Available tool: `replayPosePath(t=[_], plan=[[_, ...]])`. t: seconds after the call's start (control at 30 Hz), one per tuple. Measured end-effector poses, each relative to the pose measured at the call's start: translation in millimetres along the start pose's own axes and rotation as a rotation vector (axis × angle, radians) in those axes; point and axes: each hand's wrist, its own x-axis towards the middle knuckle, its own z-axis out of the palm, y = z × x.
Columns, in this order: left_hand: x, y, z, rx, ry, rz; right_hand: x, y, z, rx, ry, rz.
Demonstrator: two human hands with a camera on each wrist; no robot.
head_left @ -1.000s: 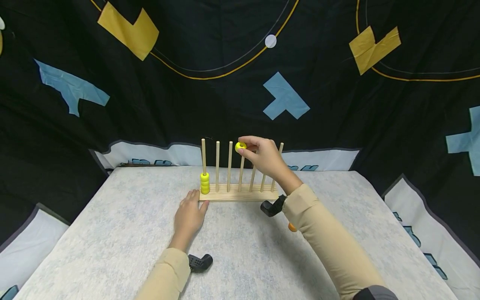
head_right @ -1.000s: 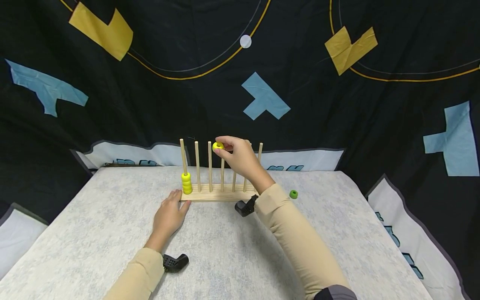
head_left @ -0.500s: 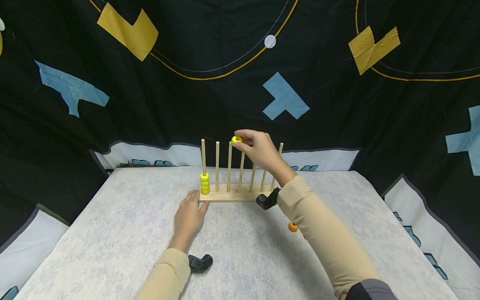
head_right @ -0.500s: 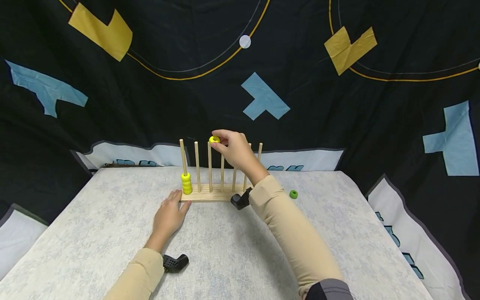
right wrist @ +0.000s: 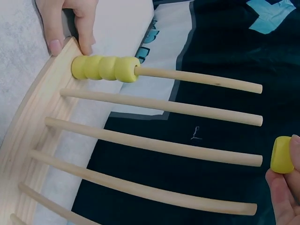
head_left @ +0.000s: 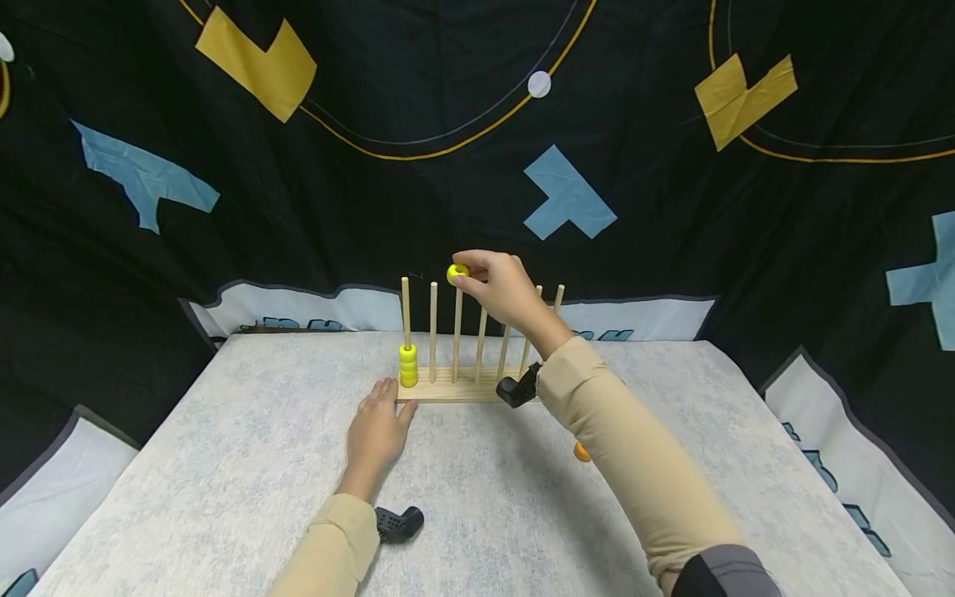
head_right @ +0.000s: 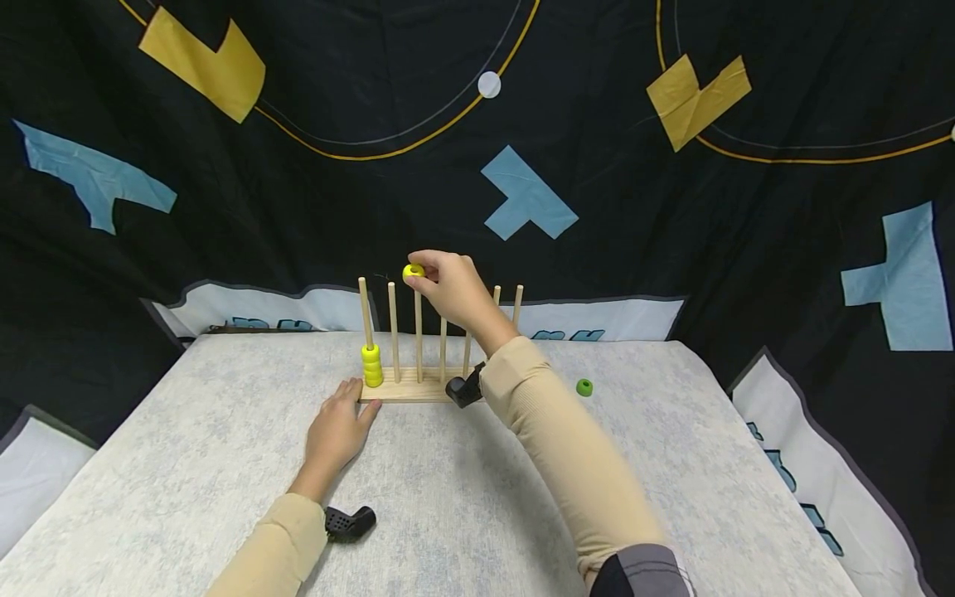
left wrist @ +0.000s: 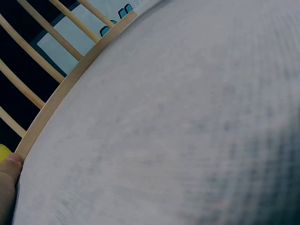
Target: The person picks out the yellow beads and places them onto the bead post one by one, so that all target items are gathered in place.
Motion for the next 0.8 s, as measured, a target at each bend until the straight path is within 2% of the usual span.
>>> replayPosePath(t=[0.53,0.8], plan=[[0.1,-0.4,0.4,-0.007,-0.006,-0.007,22.3,-17,20,0.050,-0.018,0.026],[1.1,-1.3,1.6,-0.010,-0.006,-0.006,25.1,-25,32,0.049,-0.041,0.022]])
